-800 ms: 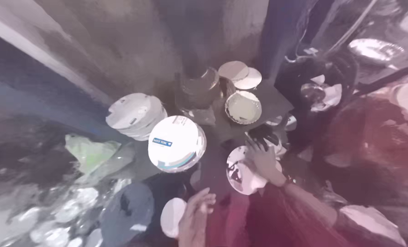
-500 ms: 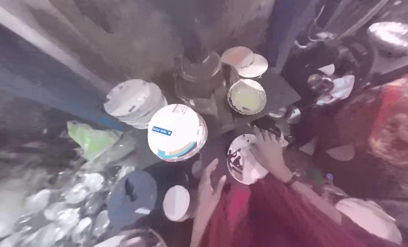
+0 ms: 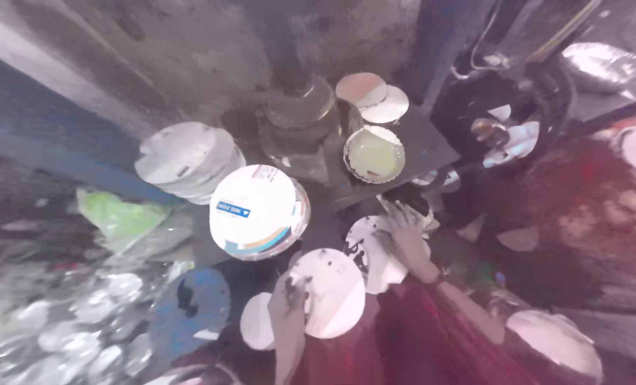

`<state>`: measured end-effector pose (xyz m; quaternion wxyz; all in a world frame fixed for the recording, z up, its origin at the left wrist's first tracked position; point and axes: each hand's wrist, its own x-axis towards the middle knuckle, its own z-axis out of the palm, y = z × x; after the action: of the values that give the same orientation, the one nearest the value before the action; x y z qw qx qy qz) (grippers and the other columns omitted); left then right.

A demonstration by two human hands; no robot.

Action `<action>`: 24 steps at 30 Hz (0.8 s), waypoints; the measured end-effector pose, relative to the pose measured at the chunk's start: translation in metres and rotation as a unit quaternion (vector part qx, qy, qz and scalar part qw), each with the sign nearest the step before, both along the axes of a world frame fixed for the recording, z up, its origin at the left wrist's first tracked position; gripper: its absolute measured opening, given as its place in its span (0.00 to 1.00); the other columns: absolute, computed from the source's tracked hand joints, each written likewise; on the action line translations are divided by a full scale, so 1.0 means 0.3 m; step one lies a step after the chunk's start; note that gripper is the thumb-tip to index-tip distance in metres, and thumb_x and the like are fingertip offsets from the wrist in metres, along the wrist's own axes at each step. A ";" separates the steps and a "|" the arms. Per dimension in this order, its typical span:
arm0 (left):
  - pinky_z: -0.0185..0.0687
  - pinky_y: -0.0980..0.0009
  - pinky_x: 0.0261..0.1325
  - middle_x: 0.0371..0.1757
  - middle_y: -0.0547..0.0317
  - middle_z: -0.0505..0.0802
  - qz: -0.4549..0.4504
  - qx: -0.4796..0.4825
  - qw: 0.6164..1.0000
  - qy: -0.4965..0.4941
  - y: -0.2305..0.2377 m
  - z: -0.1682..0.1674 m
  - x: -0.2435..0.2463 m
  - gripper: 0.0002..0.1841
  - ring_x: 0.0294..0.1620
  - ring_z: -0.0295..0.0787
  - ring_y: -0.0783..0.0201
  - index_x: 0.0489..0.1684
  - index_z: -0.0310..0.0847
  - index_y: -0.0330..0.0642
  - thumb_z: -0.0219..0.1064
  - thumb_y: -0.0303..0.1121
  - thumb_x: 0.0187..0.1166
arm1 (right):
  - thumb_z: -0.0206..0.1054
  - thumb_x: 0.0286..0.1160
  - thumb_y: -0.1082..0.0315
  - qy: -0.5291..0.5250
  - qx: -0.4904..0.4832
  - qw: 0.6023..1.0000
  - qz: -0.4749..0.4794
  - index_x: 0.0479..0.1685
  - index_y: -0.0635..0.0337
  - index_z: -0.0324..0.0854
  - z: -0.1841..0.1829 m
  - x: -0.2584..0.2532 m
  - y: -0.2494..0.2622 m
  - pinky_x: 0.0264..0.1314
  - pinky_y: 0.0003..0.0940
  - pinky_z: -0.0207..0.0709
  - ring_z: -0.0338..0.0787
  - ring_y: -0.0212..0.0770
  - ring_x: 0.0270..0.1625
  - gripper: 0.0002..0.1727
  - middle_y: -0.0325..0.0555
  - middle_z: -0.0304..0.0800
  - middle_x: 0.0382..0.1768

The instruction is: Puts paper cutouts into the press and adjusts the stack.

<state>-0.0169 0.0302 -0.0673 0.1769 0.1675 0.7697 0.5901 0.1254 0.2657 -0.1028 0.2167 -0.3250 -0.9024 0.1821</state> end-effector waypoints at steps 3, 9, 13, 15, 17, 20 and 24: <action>0.78 0.87 0.24 0.38 0.73 0.90 0.030 0.098 0.993 -0.050 -0.013 -0.010 0.002 0.15 0.25 0.82 0.85 0.65 0.71 0.34 0.51 0.20 0.82 | 0.62 0.79 0.74 0.205 -0.046 0.977 0.026 0.45 0.69 0.88 0.060 0.007 -0.056 0.52 0.36 0.87 0.94 0.41 0.45 0.09 0.53 0.94 0.41; 0.86 0.81 0.41 0.60 0.64 0.91 -0.213 0.132 0.963 -0.095 0.013 0.029 0.054 0.22 0.40 0.88 0.80 0.77 0.71 0.33 0.52 0.23 0.85 | 0.48 0.92 0.65 0.149 -0.454 0.849 0.224 0.40 0.62 0.85 0.219 -0.002 -0.146 0.40 0.16 0.78 0.81 0.15 0.32 0.19 0.28 0.85 0.29; 0.81 0.84 0.35 0.56 0.68 0.90 -0.347 0.141 0.917 -0.135 -0.029 0.024 0.064 0.23 0.35 0.84 0.84 0.79 0.71 0.40 0.59 0.31 0.84 | 0.58 0.87 0.63 0.171 -0.210 0.932 0.242 0.47 0.64 0.91 0.398 -0.169 -0.078 0.49 0.27 0.85 0.92 0.29 0.41 0.17 0.45 0.95 0.40; 0.81 0.84 0.36 0.52 0.70 0.90 -0.341 0.161 0.916 -0.136 -0.050 0.008 0.066 0.23 0.35 0.83 0.84 0.77 0.72 0.42 0.61 0.32 0.83 | 0.62 0.83 0.65 0.214 -0.088 0.934 0.271 0.48 0.63 0.91 0.460 -0.340 -0.070 0.52 0.34 0.86 0.94 0.38 0.44 0.13 0.49 0.95 0.43; 0.83 0.82 0.37 0.55 0.69 0.90 -0.274 0.185 0.937 -0.111 -0.079 0.027 0.054 0.22 0.37 0.85 0.83 0.75 0.74 0.40 0.62 0.27 0.80 | 0.64 0.81 0.66 0.191 -0.017 0.925 0.328 0.56 0.63 0.89 0.489 -0.530 -0.071 0.63 0.46 0.83 0.92 0.49 0.56 0.14 0.54 0.93 0.51; 0.86 0.80 0.42 0.68 0.68 0.87 -0.124 0.226 0.965 -0.055 -0.153 0.102 0.009 0.28 0.43 0.88 0.82 0.80 0.67 0.35 0.62 0.23 0.76 | 0.65 0.84 0.54 0.014 0.036 0.945 0.324 0.76 0.63 0.79 0.520 -0.746 -0.075 0.78 0.57 0.70 0.80 0.61 0.75 0.28 0.60 0.82 0.72; 0.88 0.81 0.47 0.57 0.73 0.91 0.115 0.267 0.957 -0.001 -0.287 0.188 -0.068 0.30 0.44 0.90 0.82 0.83 0.60 0.33 0.54 0.19 0.77 | 0.66 0.82 0.48 -0.098 0.059 0.957 0.266 0.68 0.67 0.81 0.505 -0.892 -0.051 0.77 0.66 0.62 0.74 0.65 0.78 0.30 0.62 0.80 0.71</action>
<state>-0.0373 -0.0558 -0.0109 0.0576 0.1182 0.5979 0.7908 -0.1421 0.2505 0.0486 0.0899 -0.0757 -0.9822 0.1467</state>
